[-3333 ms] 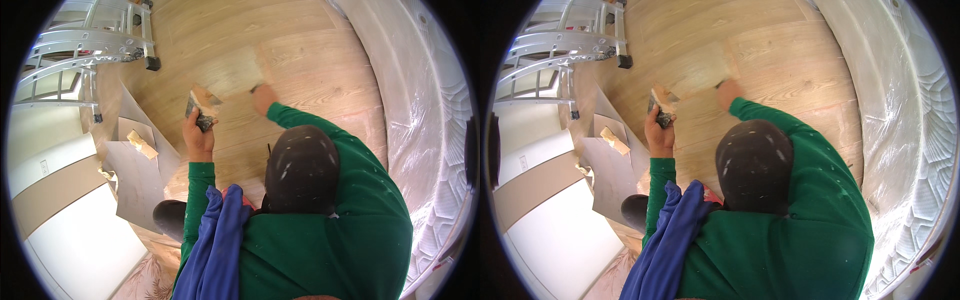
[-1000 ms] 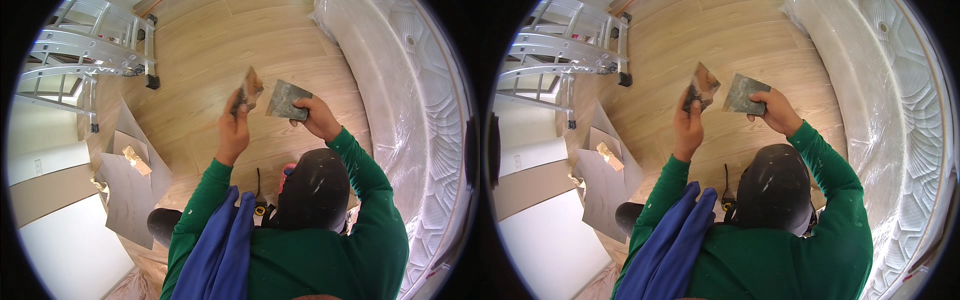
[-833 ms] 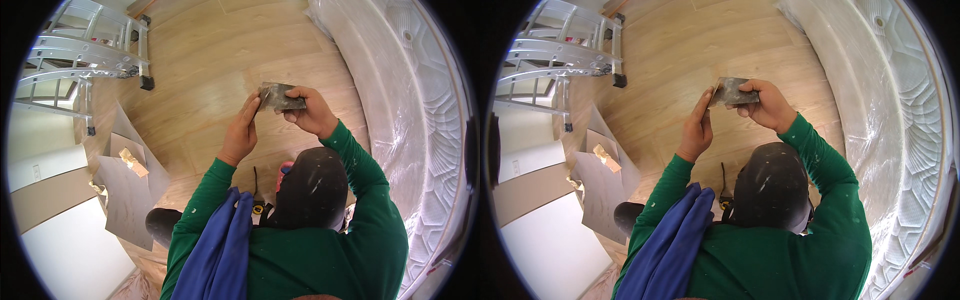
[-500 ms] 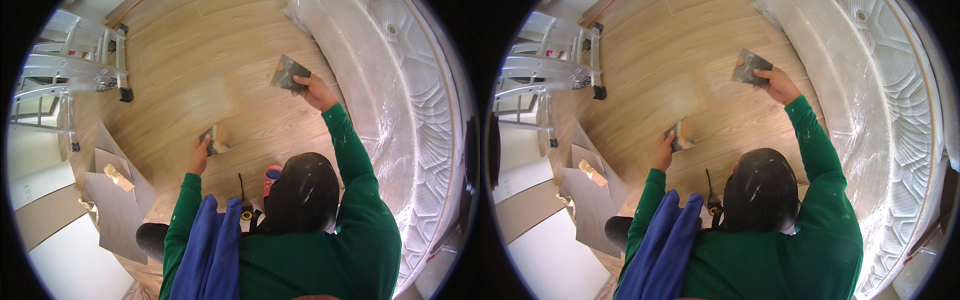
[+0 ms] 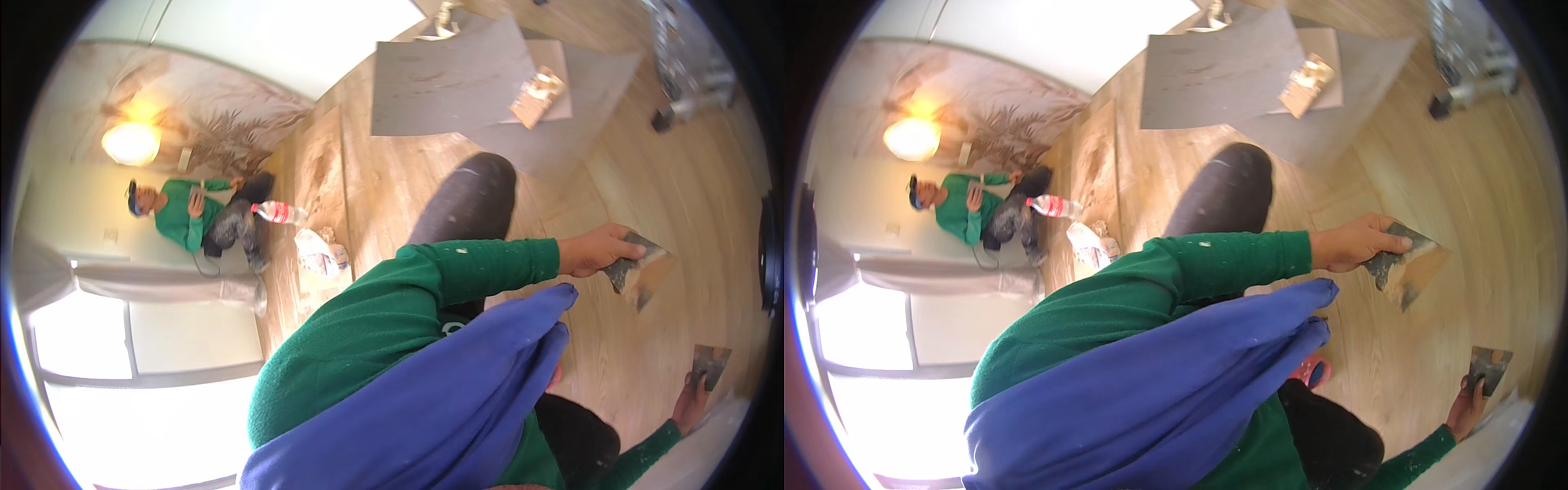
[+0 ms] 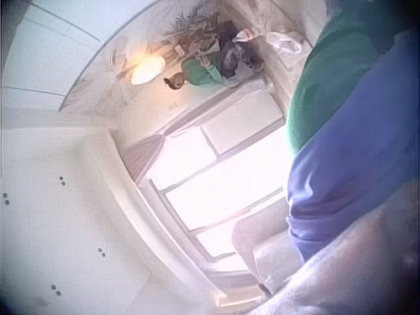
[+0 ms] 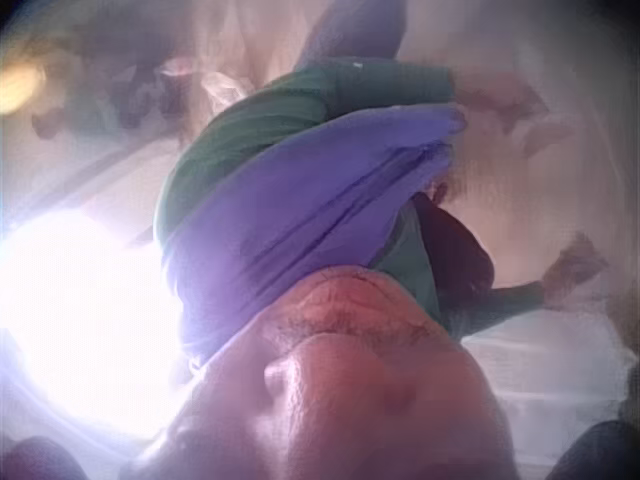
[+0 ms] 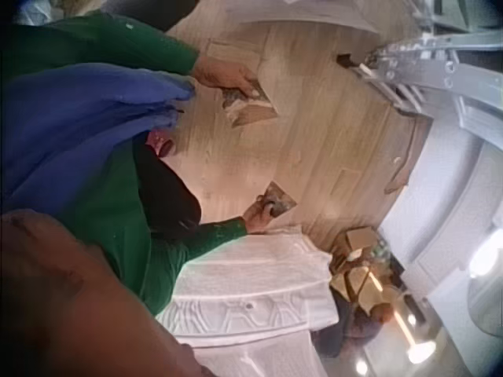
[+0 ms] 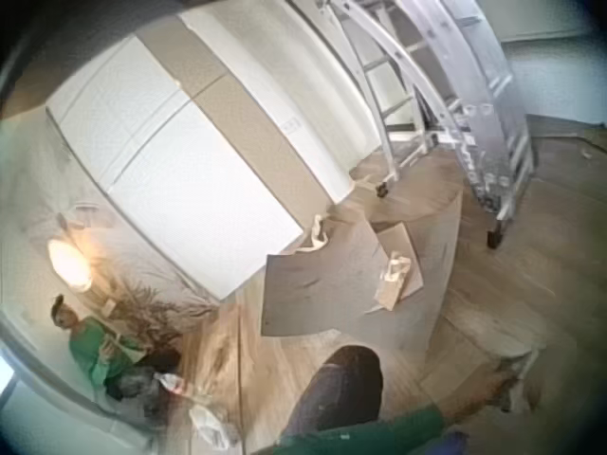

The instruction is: The person applies wood filler to gaps in the flooring using a spreader.

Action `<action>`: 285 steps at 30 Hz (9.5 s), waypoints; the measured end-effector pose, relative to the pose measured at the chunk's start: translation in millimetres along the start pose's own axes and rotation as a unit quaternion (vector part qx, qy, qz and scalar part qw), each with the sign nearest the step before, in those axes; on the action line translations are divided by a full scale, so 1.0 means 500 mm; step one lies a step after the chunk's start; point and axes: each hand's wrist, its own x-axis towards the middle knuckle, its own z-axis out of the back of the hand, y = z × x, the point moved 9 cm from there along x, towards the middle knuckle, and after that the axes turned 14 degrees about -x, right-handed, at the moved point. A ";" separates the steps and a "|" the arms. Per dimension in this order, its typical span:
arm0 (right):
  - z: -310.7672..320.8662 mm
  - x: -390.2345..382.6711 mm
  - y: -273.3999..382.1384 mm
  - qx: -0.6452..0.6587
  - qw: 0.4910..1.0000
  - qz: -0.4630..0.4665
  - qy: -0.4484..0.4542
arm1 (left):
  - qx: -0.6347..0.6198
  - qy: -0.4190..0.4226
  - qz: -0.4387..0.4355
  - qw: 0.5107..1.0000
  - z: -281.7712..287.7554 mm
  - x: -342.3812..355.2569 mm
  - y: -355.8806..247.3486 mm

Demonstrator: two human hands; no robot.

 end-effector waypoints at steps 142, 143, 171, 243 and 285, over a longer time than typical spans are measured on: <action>-0.750 0.281 0.388 -0.095 0.976 0.169 0.094 | 0.279 0.052 -0.568 0.773 -0.168 -0.044 -0.493; -0.770 0.279 0.369 -0.059 0.984 0.099 0.137 | 0.376 0.045 -0.567 0.732 -0.156 -0.040 -0.464; -0.638 0.200 0.340 -0.141 0.986 0.088 -0.009 | 0.189 0.121 -0.442 0.869 -0.169 0.045 -0.363; -0.647 0.200 0.321 0.005 0.996 0.063 0.062 | 0.483 0.221 -0.453 0.716 -0.166 0.087 -0.288; -0.765 0.160 0.380 -0.570 0.693 0.438 -0.051 | -0.197 0.060 -0.032 0.978 -0.099 0.131 -0.265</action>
